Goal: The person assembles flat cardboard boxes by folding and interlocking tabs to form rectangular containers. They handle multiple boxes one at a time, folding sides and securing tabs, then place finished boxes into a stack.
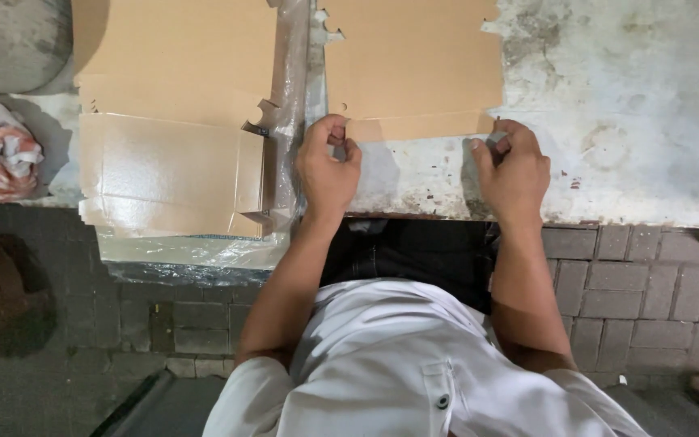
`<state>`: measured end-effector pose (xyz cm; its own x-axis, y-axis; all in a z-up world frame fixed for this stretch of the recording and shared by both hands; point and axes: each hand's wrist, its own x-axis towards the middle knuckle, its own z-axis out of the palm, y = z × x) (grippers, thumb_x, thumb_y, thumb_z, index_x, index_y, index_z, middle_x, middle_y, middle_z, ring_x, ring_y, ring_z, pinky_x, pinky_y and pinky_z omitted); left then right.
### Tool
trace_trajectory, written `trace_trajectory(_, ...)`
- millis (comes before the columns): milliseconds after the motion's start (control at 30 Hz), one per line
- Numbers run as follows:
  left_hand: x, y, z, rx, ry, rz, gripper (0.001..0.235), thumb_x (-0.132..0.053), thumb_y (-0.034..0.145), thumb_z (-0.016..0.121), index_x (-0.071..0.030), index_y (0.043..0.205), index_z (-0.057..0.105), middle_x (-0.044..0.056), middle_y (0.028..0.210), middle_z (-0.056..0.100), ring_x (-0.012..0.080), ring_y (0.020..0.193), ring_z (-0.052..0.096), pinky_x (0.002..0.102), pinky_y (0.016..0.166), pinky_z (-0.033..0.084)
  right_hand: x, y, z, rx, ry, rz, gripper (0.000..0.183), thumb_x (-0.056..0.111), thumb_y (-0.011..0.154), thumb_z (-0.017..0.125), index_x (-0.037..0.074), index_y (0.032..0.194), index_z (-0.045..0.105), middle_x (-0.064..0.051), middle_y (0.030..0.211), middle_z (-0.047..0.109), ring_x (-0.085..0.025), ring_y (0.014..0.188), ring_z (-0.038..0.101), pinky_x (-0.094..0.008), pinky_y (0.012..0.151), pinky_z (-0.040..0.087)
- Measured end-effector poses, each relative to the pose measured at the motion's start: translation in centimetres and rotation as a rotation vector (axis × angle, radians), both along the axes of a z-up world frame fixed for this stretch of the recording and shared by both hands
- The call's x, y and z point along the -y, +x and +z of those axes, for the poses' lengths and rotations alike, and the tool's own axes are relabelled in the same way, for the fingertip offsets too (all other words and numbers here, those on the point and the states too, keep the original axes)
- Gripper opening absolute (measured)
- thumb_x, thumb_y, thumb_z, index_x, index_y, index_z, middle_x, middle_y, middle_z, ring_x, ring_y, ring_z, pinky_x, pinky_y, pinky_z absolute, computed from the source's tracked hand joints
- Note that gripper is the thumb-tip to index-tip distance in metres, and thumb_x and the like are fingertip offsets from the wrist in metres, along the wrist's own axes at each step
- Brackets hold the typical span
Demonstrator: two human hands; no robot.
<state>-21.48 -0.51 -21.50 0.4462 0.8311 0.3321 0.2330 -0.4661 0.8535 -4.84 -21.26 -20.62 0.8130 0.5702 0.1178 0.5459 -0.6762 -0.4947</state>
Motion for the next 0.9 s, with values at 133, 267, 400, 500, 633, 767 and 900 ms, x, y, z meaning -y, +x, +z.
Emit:
trace_trajectory(133, -0.1, 0.3, -0.1, 0.017, 0.027, 0.000, 0.037, 0.011, 0.070, 0.070, -0.005, 0.103, 0.065, 0.010, 0.082, 0.064, 0.0253, 0.074, 0.068, 0.035, 0.070, 0.056, -0.4, 0.3, -0.7, 0.025, 0.009, 0.012, 0.032, 0.026, 0.091, 0.081, 0.009, 0.114, 0.066, -0.005, 0.085, 0.065, -0.033, 0.075, 0.066, -0.042, 0.077, 0.046)
trace_trajectory(267, 0.4, 0.4, -0.8, -0.054, 0.174, -0.022, 0.034, 0.009, 0.079, 0.071, -0.006, 0.109, 0.063, 0.007, 0.090, 0.063, 0.0246, 0.083, 0.068, 0.034, 0.074, 0.057, -0.3, 0.1, -0.5, 0.005, 0.072, 0.025, 0.031, 0.020, 0.090, 0.083, 0.008, 0.114, 0.067, -0.004, 0.085, 0.066, -0.029, 0.073, 0.065, -0.038, 0.079, 0.042)
trace_trajectory(400, 0.5, 0.8, 0.4, -0.204, 0.467, -0.063, 0.031, 0.005, 0.084, 0.068, -0.007, 0.112, 0.062, 0.007, 0.098, 0.062, 0.0245, 0.089, 0.066, 0.033, 0.073, 0.054, -0.3, -0.1, -0.5, 0.001, 0.153, 0.048, 0.028, 0.014, 0.089, 0.082, 0.008, 0.112, 0.068, -0.003, 0.086, 0.066, -0.025, 0.070, 0.064, -0.034, 0.078, 0.038)
trace_trajectory(500, 0.5, 1.2, -0.6, -0.087, 0.317, -0.107, 0.030, 0.006, 0.087, 0.067, -0.004, 0.114, 0.060, 0.011, 0.099, 0.063, 0.0270, 0.087, 0.068, 0.032, 0.071, 0.058, 0.1, 0.7, -2.3, 0.080, 0.167, 0.044, 0.027, 0.015, 0.086, 0.085, 0.011, 0.108, 0.069, -0.002, 0.085, 0.066, -0.022, 0.068, 0.065, -0.033, 0.075, 0.040)
trace_trajectory(633, 0.0, 1.3, -0.6, -0.055, 0.299, -0.110, 0.028, 0.000, 0.089, 0.070, -0.004, 0.114, 0.060, 0.010, 0.103, 0.062, 0.0265, 0.090, 0.068, 0.033, 0.072, 0.059, -0.3, 1.3, -2.4, 0.160, 0.194, 0.048, 0.013, 0.007, 0.094, 0.077, 0.011, 0.105, 0.071, 0.001, 0.089, 0.064, -0.021, 0.064, 0.065, -0.032, 0.068, 0.043)
trace_trajectory(767, -0.1, 1.9, -1.0, -0.120, 0.439, -0.087, 0.027, 0.000, 0.088, 0.069, -0.004, 0.113, 0.060, 0.011, 0.104, 0.060, 0.0268, 0.092, 0.066, 0.033, 0.075, 0.059, -1.7, 0.9, 0.0, 0.248, 0.300, 0.116, 0.012, 0.001, 0.093, 0.073, 0.009, 0.102, 0.071, -0.002, 0.101, 0.061, -0.024, 0.070, 0.068, -0.033, 0.064, 0.054)
trace_trajectory(900, -0.2, 2.5, -1.2, -0.133, 0.513, -0.097, 0.023, 0.002, 0.090, 0.066, -0.004, 0.111, 0.061, 0.011, 0.102, 0.060, 0.0268, 0.093, 0.065, 0.033, 0.075, 0.057, -2.0, 1.3, -0.5, 0.241, 0.450, 0.173, 0.009, -0.006, 0.095, 0.069, 0.000, 0.102, 0.067, -0.010, 0.108, 0.058, -0.034, 0.094, 0.071, -0.039, 0.072, 0.059)
